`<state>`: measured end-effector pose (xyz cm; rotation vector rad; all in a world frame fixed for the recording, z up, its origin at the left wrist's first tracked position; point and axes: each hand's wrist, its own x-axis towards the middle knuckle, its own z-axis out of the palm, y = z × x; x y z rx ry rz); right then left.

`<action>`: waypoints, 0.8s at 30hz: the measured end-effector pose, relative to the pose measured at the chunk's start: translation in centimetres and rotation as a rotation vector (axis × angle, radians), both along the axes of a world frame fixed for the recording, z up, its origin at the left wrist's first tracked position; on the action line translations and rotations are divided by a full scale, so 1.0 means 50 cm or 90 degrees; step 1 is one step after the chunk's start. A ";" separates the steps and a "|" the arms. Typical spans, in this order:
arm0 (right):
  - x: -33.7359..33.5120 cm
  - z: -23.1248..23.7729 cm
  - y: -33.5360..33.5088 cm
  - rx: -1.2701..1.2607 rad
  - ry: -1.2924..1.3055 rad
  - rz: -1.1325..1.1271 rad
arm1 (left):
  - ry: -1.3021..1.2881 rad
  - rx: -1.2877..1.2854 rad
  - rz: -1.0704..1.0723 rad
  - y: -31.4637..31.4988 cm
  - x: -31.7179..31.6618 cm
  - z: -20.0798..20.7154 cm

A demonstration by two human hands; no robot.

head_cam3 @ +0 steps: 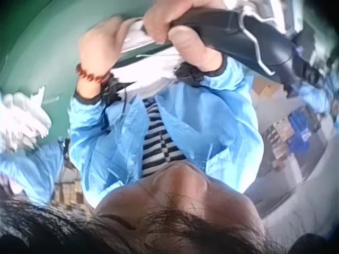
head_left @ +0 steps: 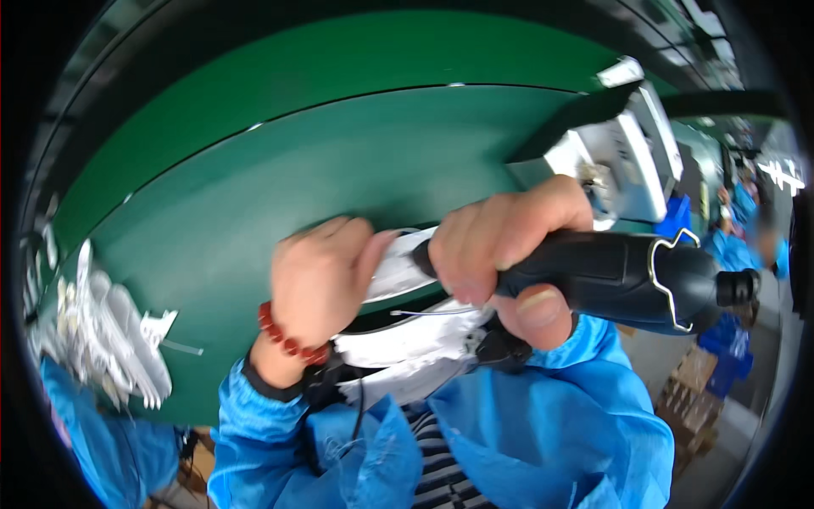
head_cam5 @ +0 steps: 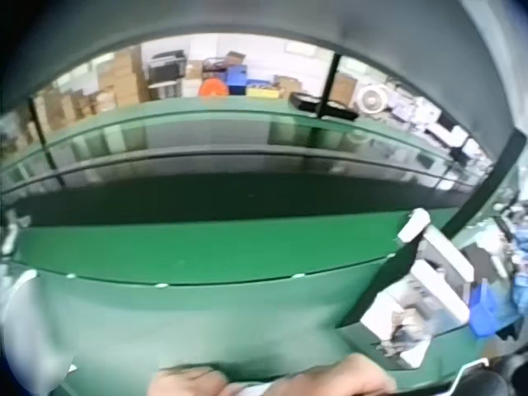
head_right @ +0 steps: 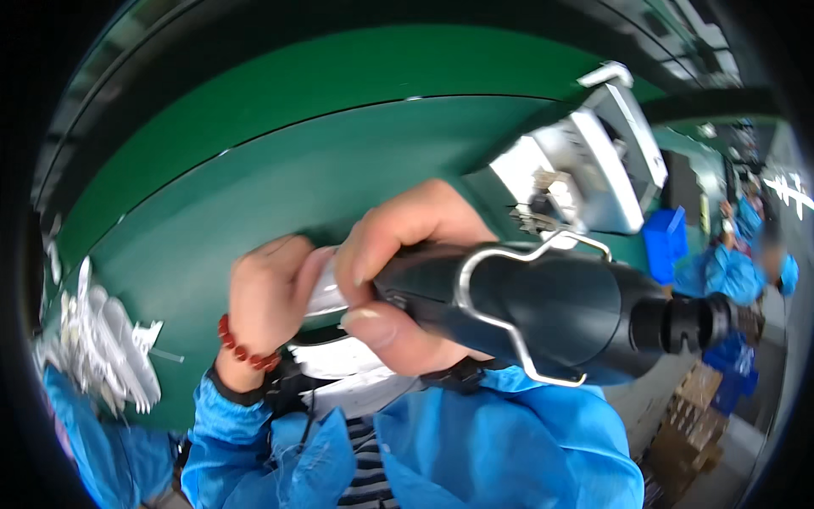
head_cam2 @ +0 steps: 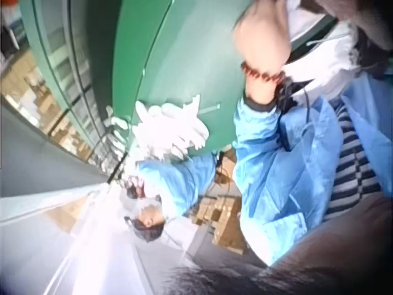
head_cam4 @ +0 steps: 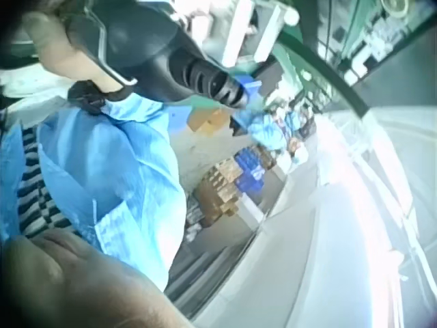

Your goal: The person is using an electric screwdriver to assemble small white plastic electronic components on a factory assembly line.

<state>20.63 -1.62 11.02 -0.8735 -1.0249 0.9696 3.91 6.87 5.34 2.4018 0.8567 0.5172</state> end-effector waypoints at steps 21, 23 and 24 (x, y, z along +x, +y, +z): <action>0.245 0.041 -0.118 0.173 -0.091 -0.272 | 0.016 -0.043 -0.003 -0.010 0.016 0.015; 0.242 0.041 -0.115 0.174 -0.091 -0.270 | 0.018 -0.045 -0.003 -0.009 0.013 0.014; 0.239 0.042 -0.114 0.171 -0.089 -0.275 | 0.016 -0.045 -0.003 -0.008 0.011 0.013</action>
